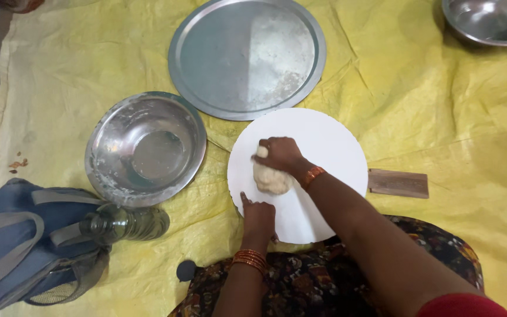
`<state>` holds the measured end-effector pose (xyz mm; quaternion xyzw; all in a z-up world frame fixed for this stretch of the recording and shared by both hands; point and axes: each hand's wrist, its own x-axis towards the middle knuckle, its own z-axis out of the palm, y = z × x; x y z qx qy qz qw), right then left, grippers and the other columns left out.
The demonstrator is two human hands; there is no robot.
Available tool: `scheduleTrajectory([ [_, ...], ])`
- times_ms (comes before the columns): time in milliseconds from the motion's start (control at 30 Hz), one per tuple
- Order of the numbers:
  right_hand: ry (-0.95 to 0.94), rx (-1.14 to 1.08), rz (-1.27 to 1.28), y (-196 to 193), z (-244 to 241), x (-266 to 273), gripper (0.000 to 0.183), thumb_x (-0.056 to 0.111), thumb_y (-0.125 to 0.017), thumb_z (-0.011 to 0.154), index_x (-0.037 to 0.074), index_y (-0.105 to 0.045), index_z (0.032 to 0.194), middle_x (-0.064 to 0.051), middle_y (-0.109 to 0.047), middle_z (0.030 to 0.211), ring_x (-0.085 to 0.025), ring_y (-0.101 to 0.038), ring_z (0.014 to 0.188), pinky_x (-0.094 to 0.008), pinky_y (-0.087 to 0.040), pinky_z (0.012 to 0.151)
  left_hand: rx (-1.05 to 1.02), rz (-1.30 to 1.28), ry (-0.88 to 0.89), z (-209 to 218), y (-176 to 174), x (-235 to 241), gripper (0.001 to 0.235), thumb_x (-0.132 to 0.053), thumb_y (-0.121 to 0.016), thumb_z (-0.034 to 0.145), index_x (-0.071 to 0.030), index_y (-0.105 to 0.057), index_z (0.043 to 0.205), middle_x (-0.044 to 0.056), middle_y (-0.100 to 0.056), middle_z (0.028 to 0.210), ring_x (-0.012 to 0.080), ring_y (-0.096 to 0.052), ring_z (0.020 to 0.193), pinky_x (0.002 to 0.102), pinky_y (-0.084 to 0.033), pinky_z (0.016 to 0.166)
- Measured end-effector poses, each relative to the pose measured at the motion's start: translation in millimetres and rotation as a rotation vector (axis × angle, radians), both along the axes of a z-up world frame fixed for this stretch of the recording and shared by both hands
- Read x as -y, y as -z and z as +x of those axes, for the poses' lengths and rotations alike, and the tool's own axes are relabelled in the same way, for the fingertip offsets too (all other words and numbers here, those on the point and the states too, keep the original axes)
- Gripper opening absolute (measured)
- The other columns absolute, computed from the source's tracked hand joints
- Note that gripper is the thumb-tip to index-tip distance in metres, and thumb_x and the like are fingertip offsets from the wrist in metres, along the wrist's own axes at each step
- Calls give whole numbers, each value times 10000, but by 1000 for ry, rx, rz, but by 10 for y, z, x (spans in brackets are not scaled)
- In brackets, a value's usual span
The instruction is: The person kneads a ball of dough by hand on a white circular board placed on a yellow tarp. They repeatedly press, fold, and turn the dough to develop its texture.
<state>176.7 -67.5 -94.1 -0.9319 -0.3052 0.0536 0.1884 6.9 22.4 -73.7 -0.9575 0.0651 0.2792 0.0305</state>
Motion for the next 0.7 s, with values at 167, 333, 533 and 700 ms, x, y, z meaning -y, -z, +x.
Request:
scheduleTrajectory([
  [167,-158,31,37,-394,-344,392,424,525,-743,808,142,-676,975,-103,-682,889,-333,-689,834,-463,-547,689,-43,-6,-14,-15,-26,4,498,-436,-974,607,-105,-803,939,108,-784,947,327,-714,1103,649,-112,1255],
  [333,-213,169,-243,-710,-666,703,609,640,-646,858,133,-638,1195,-149,-612,1241,-343,-581,1184,-490,-425,1064,-22,-16,-36,-25,-55,-12,537,-448,-996,582,-93,-817,943,154,-766,1006,390,-634,1215,627,-161,1230],
  [533,-234,51,-651,-425,-1199,802,989,711,-543,903,66,-210,1574,-224,-134,1630,-403,-107,1519,-566,-81,1234,15,-25,-38,-47,146,3,570,-442,-998,565,-90,-807,971,143,-770,1038,360,-667,1175,616,-244,1209],
  [700,-200,-61,-411,-178,-1270,909,890,634,-648,816,93,-444,1493,-243,-212,1624,-418,-83,1511,-599,-64,1203,85,-55,-68,-36,168,-16,618,-427,-1014,525,-102,-791,1001,115,-773,1027,320,-694,1131,598,-329,1146],
])
